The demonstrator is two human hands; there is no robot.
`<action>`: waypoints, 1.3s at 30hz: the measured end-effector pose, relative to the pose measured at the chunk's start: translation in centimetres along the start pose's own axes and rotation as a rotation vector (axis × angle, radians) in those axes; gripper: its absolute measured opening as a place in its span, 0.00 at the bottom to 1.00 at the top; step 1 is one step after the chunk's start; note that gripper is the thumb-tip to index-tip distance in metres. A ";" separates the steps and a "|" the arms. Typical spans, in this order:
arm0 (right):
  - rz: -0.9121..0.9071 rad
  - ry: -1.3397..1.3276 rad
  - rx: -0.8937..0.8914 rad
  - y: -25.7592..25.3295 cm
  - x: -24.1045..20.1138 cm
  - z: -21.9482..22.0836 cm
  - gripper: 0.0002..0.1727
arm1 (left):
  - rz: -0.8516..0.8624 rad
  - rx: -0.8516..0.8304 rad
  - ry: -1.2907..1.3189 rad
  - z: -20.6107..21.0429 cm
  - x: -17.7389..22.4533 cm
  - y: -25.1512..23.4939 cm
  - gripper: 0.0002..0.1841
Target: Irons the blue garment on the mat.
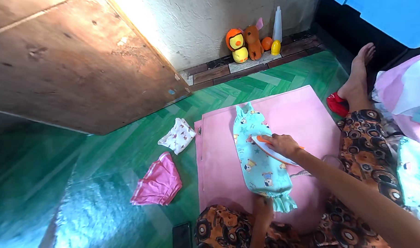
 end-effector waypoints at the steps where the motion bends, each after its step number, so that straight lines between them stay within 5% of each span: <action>1: 0.006 0.000 0.001 -0.3 0.0 -0.2 0.27 | 0.007 0.003 0.001 0.0 0.1 0.0 0.19; 24: 0.116 -0.100 0.139 -8.0 0.4 -3.8 0.26 | 0.062 0.022 0.000 0.0 -0.1 -0.3 0.17; 39: 0.278 -0.314 0.098 -3.8 -5.1 0.7 0.31 | 0.023 -0.018 -0.021 0.1 0.4 0.2 0.20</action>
Point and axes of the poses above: each hand's wrist, its own y-axis away from the middle knuckle, its own z-axis out of the palm, x = y × z, the point moved 8 cm from there along -y, towards the middle knuckle, and after that the axes turned 7 degrees about -y, right-handed, at the moved point
